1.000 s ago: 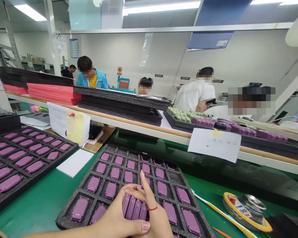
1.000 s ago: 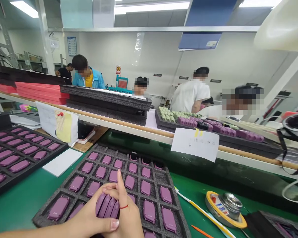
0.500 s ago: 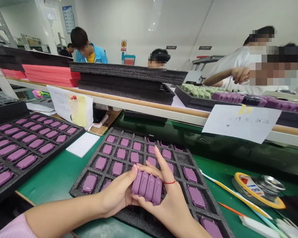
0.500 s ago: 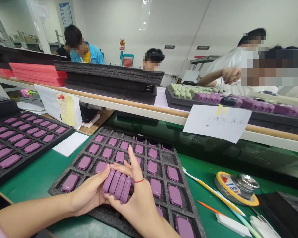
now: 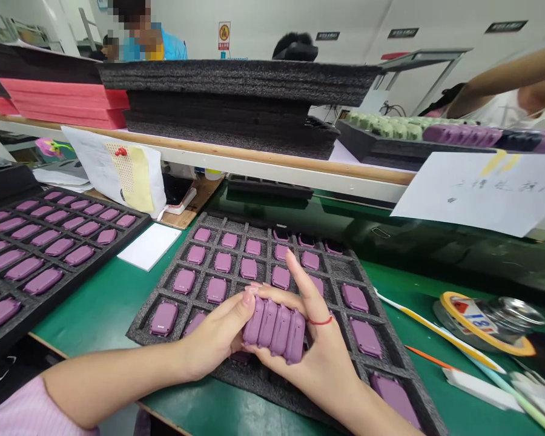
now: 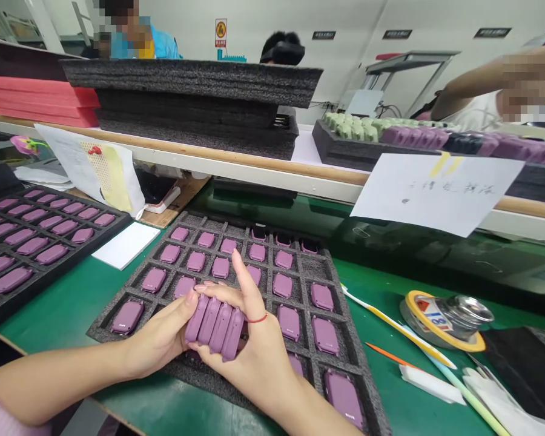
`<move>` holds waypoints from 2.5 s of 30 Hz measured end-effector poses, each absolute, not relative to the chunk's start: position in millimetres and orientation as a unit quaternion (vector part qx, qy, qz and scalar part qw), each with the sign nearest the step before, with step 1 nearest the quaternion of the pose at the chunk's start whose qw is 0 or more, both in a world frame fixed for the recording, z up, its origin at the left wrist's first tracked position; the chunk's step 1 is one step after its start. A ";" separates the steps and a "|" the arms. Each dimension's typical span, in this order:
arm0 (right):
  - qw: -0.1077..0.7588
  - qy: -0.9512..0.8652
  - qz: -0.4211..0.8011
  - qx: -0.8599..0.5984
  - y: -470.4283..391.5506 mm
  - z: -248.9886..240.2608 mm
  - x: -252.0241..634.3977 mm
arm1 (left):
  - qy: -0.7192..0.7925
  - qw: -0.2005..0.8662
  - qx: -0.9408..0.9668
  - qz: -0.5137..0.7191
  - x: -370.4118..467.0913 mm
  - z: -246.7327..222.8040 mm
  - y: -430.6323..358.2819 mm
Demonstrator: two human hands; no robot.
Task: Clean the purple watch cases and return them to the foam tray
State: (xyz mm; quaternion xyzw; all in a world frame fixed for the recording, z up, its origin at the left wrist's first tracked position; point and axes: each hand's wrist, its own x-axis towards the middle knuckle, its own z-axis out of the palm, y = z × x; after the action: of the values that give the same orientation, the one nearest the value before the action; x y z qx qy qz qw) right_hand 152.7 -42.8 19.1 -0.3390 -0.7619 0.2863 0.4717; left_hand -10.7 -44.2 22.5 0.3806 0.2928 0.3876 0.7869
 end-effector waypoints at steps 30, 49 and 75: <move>0.454 -0.768 0.291 -0.347 -41.6 16.0 157.0 | 0.318 0.771 0.408 0.371 -14.9 27.7 -43.2; 0.431 -0.757 0.332 -0.363 -40.1 21.0 158.8 | 0.307 0.755 0.461 0.351 -17.9 13.2 -41.8; 0.409 -0.808 0.273 -0.325 -39.3 28.8 168.3 | 0.242 0.460 0.720 0.460 -24.6 22.0 -38.5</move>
State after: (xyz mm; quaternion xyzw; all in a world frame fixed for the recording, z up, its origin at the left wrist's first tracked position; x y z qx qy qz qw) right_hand 168.3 -39.3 28.8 -0.3252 -0.8077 0.2735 0.4089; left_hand -24.6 -38.5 22.0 0.7202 0.2421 0.4600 0.4595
